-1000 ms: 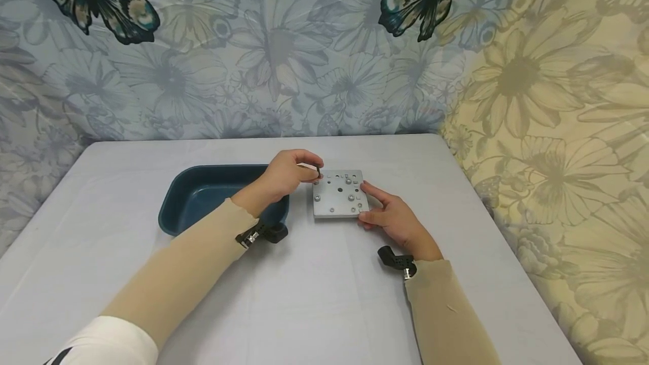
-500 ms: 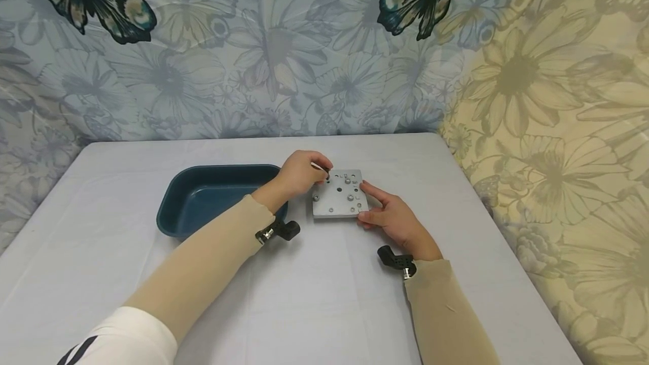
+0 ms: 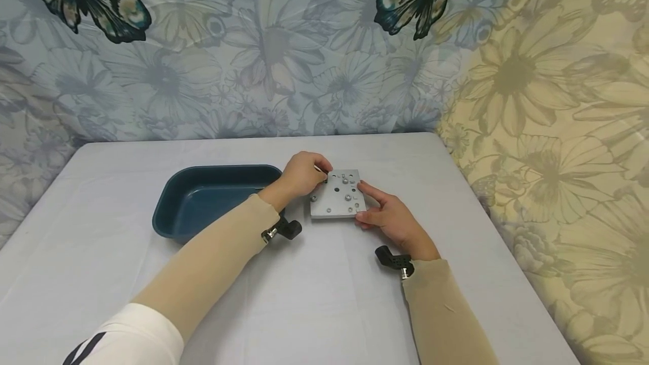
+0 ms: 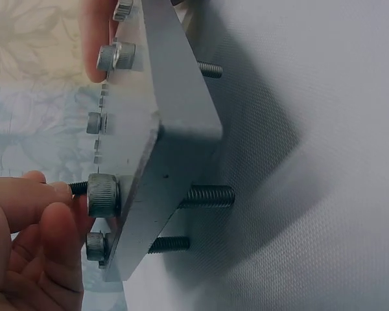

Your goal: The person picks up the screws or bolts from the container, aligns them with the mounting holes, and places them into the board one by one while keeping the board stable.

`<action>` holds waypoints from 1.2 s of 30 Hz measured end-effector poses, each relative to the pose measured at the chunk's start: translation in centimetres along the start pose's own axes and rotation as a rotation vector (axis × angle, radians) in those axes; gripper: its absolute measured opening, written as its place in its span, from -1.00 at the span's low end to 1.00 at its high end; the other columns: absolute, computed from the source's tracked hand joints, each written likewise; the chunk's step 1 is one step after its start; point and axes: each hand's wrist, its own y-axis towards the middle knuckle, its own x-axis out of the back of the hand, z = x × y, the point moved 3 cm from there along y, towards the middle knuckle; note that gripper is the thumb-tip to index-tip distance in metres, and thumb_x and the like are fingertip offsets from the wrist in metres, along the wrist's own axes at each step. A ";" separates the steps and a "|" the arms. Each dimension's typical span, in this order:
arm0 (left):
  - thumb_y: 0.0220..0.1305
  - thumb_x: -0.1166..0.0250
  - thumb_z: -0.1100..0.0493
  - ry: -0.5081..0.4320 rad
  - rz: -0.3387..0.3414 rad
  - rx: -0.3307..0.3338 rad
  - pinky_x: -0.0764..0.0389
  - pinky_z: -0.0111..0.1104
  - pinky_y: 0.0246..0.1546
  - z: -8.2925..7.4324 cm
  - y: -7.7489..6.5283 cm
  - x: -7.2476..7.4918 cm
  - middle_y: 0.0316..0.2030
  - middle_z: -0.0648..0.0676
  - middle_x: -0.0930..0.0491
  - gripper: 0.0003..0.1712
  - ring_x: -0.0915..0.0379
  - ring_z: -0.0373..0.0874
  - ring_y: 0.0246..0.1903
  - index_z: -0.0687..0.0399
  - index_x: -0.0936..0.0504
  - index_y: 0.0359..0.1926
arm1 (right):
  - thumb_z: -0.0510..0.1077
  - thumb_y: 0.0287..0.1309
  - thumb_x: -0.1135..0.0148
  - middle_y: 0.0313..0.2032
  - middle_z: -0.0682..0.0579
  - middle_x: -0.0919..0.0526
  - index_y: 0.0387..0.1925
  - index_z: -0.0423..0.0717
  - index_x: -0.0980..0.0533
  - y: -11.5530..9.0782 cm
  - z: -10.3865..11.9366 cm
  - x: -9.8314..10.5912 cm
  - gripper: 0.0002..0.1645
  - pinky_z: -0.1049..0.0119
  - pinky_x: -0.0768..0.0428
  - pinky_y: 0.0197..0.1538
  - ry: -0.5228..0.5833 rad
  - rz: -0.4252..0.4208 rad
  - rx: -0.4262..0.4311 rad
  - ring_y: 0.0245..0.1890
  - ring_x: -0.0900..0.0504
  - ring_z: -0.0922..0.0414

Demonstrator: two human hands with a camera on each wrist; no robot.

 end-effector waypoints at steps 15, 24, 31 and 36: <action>0.29 -0.23 0.37 0.080 0.007 -0.032 -0.53 -0.36 -0.16 -0.2 -0.2 0.1 -0.21 -0.03 -0.64 -0.75 -0.50 -0.16 -0.17 0.03 -0.74 -0.11 | -0.16 0.10 -0.49 -0.25 -0.22 -0.73 0.52 0.14 -0.20 0.0 -0.2 -0.1 0.01 0.33 -0.60 -0.08 0.022 0.000 0.000 -0.38 -0.67 0.01; 0.28 -0.18 0.41 0.101 0.018 -0.032 -0.53 -0.36 -0.19 -0.2 -0.2 -0.1 -0.21 -0.02 -0.62 -0.69 -0.48 -0.15 -0.18 0.02 -0.73 -0.10 | -0.16 0.10 -0.49 -0.28 -0.21 -0.73 0.52 0.13 -0.20 0.1 -0.2 0.0 0.01 0.32 -0.60 -0.12 0.013 0.002 0.000 -0.38 -0.66 0.03; 0.30 -0.18 0.38 0.086 0.016 -0.014 -0.53 -0.37 -0.24 -0.3 -0.3 0.1 -0.21 -0.03 -0.63 -0.72 -0.49 -0.15 -0.20 0.03 -0.75 -0.14 | -0.13 0.10 -0.49 -0.28 -0.20 -0.74 0.52 0.16 -0.21 0.1 -0.3 0.0 0.00 0.32 -0.60 -0.11 -0.015 -0.007 -0.007 -0.37 -0.67 0.00; 0.34 -0.16 0.35 0.168 0.059 -0.027 -0.55 -0.36 -0.20 -0.5 -0.3 0.2 -0.21 -0.02 -0.67 -0.73 -0.53 -0.13 -0.16 0.03 -0.78 -0.17 | -0.12 0.10 -0.50 -0.27 -0.19 -0.74 0.52 0.18 -0.21 0.1 -0.3 0.1 0.00 0.31 -0.61 -0.13 -0.021 -0.008 -0.018 -0.36 -0.67 0.00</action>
